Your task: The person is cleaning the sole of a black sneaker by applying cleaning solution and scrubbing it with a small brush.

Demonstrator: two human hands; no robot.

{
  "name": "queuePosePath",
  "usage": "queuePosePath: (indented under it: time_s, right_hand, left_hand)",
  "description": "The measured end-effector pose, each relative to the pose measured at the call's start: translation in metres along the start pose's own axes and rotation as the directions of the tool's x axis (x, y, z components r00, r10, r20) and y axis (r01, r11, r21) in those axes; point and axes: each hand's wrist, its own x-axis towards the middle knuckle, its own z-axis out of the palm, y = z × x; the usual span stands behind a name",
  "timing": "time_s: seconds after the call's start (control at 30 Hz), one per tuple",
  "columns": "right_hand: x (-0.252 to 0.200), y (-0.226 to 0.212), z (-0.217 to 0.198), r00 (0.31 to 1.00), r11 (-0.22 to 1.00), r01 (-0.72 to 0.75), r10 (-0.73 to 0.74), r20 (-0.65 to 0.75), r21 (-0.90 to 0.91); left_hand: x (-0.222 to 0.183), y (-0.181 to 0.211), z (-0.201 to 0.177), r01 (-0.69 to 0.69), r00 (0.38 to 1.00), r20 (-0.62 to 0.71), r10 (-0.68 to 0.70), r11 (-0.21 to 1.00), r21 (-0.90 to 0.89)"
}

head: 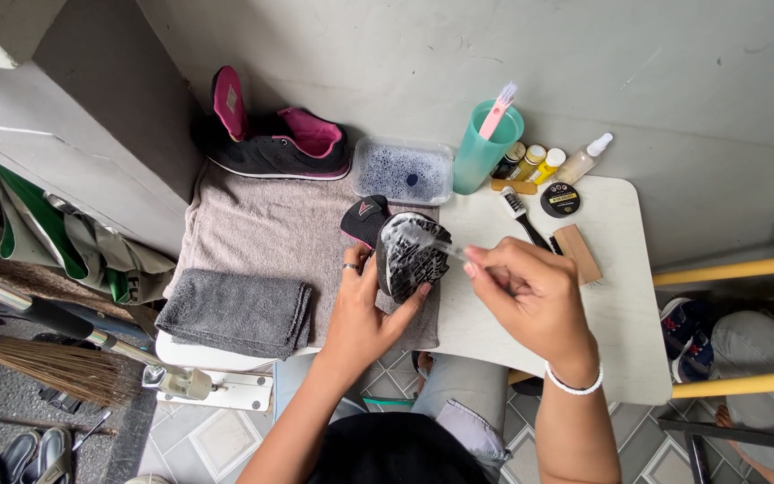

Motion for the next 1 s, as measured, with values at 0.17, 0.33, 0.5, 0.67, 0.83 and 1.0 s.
queuePosePath:
  time_s: [0.17,0.33,0.5,0.67,0.83,1.0]
  right_hand:
    - [-0.017,0.009,0.021,0.996,0.995,-0.012,0.020,-0.082,0.099]
    - [-0.034,0.010,0.041,0.971,0.996,-0.012,0.032,-0.238,0.086]
    - [-0.041,0.001,0.049,0.947,0.997,-0.011,0.034,-0.321,0.073]
    - [-0.039,-0.018,0.051,0.968,1.000,-0.026,0.026,-0.249,0.003]
    - [-0.046,-0.016,0.059,0.963,0.996,-0.067,0.050,-0.264,-0.053]
    - [-0.052,-0.009,0.066,0.950,0.995,-0.097,0.093,-0.299,0.000]
  left_hand:
    - [0.001,0.000,0.000,0.004,1.000,-0.007,-0.004,1.000,-0.001]
    - [0.001,0.001,0.000,0.004,1.000,-0.018,-0.003,1.000,0.005]
    - [0.000,0.001,0.001,-0.015,0.999,-0.035,0.015,1.000,0.003]
    - [-0.006,-0.012,0.005,-0.063,0.998,-0.014,0.063,0.997,0.038]
    - [-0.008,-0.015,0.005,-0.095,0.995,0.013,0.094,0.993,0.070]
    - [-0.007,-0.010,0.003,-0.068,0.997,0.039,0.066,0.996,0.053]
